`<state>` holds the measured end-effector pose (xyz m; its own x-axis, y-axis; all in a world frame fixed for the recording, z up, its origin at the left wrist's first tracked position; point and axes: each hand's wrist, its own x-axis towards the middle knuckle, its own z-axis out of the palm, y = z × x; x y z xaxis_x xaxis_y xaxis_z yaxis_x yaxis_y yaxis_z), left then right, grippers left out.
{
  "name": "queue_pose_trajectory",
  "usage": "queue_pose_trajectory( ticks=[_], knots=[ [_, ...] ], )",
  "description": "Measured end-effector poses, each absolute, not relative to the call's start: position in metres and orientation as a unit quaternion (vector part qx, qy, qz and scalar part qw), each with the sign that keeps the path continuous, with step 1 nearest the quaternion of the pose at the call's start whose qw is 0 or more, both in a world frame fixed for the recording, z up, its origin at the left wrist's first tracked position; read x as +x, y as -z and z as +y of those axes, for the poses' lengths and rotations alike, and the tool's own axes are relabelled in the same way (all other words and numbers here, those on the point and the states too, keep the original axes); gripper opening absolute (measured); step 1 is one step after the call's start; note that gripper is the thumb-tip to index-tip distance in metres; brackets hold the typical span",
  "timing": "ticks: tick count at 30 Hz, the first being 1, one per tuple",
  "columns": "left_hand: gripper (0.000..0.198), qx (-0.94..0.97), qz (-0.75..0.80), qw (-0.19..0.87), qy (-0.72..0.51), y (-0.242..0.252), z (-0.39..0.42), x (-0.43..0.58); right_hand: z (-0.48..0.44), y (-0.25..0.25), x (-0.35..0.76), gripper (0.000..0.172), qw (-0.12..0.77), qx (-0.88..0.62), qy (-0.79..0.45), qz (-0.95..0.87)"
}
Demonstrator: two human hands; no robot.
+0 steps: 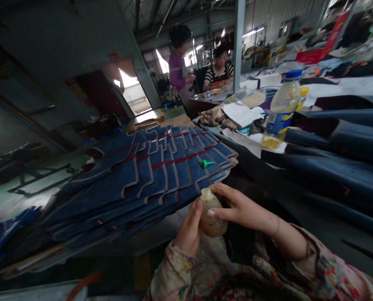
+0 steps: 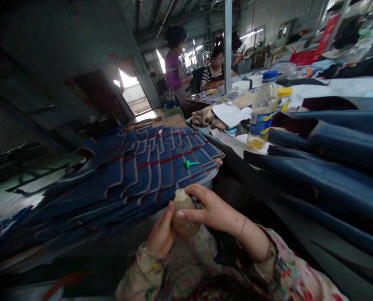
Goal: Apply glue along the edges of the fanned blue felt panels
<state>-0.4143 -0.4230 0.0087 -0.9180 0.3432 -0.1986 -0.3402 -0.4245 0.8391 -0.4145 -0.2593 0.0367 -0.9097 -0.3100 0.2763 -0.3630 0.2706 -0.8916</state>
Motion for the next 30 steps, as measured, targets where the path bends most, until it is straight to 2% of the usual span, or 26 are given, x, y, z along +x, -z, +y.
queue_pose_trajectory(
  ticks=[7,9,14,17,23,30],
  knots=[
    [0.047,0.062,0.49,0.256,-0.831,-0.017,-0.43,-0.414,-0.253,-0.029,-0.42,0.036,-0.068,0.186,-0.715,-0.67],
    [0.052,0.07,0.487,0.251,-0.834,-0.013,-0.428,-0.413,-0.256,-0.028,-0.421,0.036,-0.044,0.185,-0.709,-0.679],
    [0.068,0.101,0.565,0.153,-0.804,-0.006,-0.42,-0.41,-0.274,-0.032,-0.418,0.034,0.105,0.127,-0.593,-0.788],
    [0.071,0.086,0.639,0.107,-0.757,-0.009,-0.419,-0.41,-0.281,-0.038,-0.416,0.029,0.134,0.136,-0.521,-0.832],
    [0.061,0.092,0.626,0.13,-0.763,-0.01,-0.427,-0.415,-0.276,-0.048,-0.417,0.023,0.103,0.132,-0.517,-0.839],
    [0.061,0.138,0.577,0.206,-0.779,-0.001,-0.438,-0.421,-0.258,-0.061,-0.428,0.034,0.006,0.158,-0.521,-0.839]
  ],
)
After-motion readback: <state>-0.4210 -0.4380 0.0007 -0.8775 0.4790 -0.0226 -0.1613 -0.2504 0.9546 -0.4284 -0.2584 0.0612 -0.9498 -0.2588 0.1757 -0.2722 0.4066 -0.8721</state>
